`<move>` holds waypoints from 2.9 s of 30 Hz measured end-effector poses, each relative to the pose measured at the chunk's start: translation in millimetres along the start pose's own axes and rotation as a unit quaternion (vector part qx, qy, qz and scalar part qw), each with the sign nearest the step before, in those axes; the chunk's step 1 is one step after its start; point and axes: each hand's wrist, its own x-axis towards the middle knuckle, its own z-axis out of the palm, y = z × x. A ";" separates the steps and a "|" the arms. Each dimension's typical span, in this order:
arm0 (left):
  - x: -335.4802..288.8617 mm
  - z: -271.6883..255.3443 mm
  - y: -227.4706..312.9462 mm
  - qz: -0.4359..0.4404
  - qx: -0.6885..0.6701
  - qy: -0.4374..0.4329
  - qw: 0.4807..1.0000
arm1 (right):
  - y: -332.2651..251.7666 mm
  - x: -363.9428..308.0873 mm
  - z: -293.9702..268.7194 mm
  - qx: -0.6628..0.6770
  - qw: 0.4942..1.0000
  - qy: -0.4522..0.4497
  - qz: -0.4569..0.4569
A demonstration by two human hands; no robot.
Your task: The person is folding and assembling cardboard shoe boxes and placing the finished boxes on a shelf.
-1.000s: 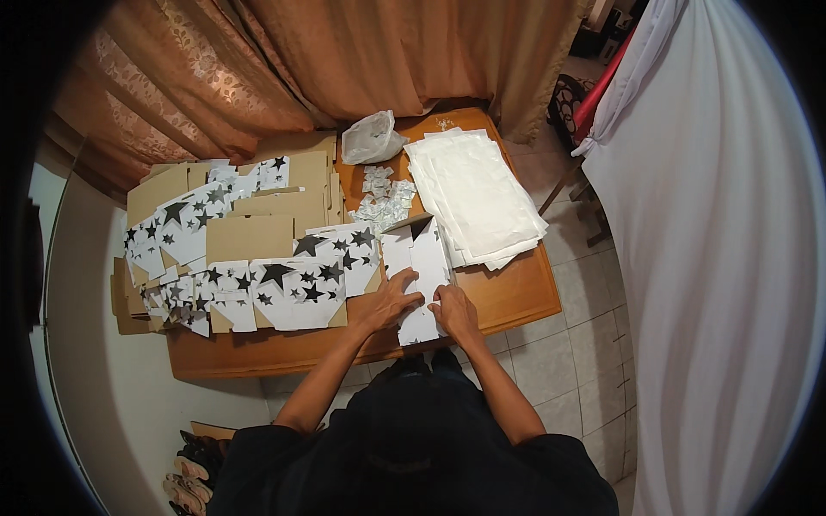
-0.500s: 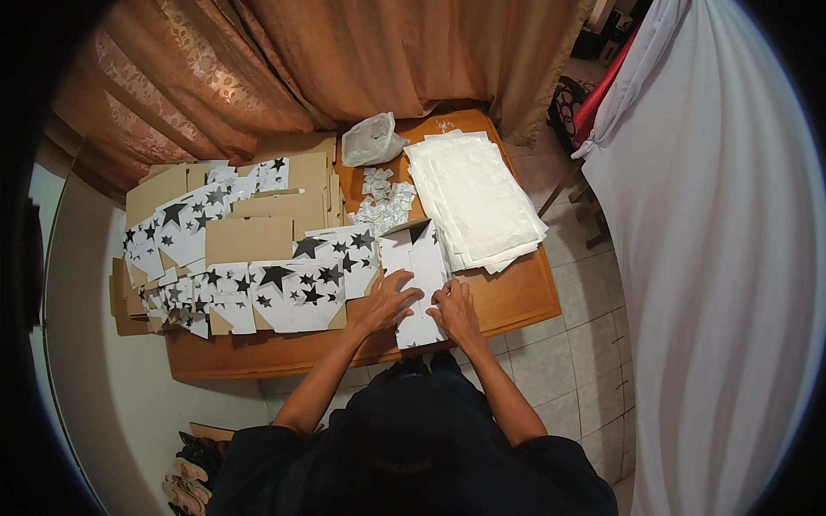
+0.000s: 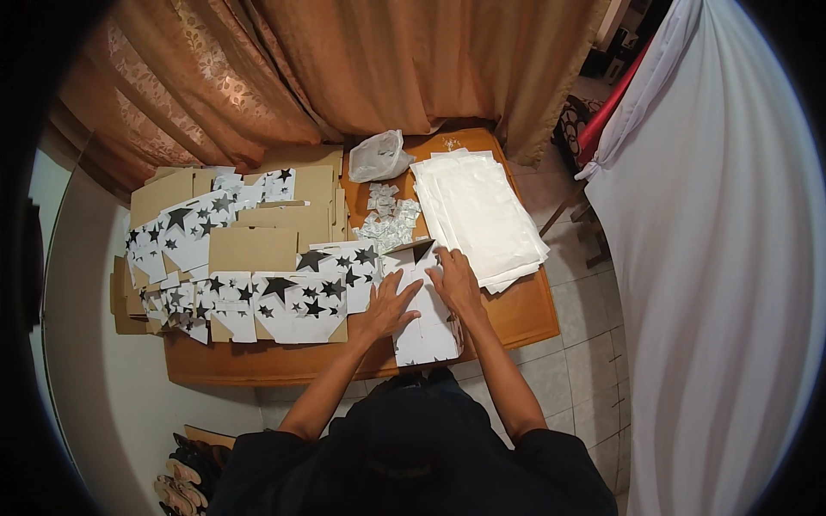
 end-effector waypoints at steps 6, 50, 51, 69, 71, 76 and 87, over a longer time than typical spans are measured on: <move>2.6 2.4 2.5 -0.008 0.032 0.017 0.999 | -20.2 42.6 4.5 0.000 1.000 -0.021 -0.017; 11.2 2.1 -3.9 0.092 -0.034 0.060 0.993 | 16.7 4.6 44.1 -0.001 0.996 0.014 0.084; 10.7 3.0 -2.9 0.093 -0.034 0.061 0.993 | 15.3 3.6 44.2 -0.016 0.996 0.010 0.092; -4.9 20.0 -4.1 -0.013 -0.034 0.153 0.987 | 42.4 -21.9 31.2 0.032 0.986 0.051 0.154; -2.5 18.5 5.3 -0.090 -0.102 0.107 0.985 | 61.4 -24.4 30.9 0.072 0.965 -0.016 0.251; -2.5 34.0 -6.1 -0.110 -0.184 0.085 0.973 | 55.7 -26.2 34.0 0.105 0.971 -0.011 0.213; 9.3 -19.3 15.2 -0.174 -0.258 0.101 0.945 | -47.1 -20.8 -14.6 0.077 0.994 0.077 -0.022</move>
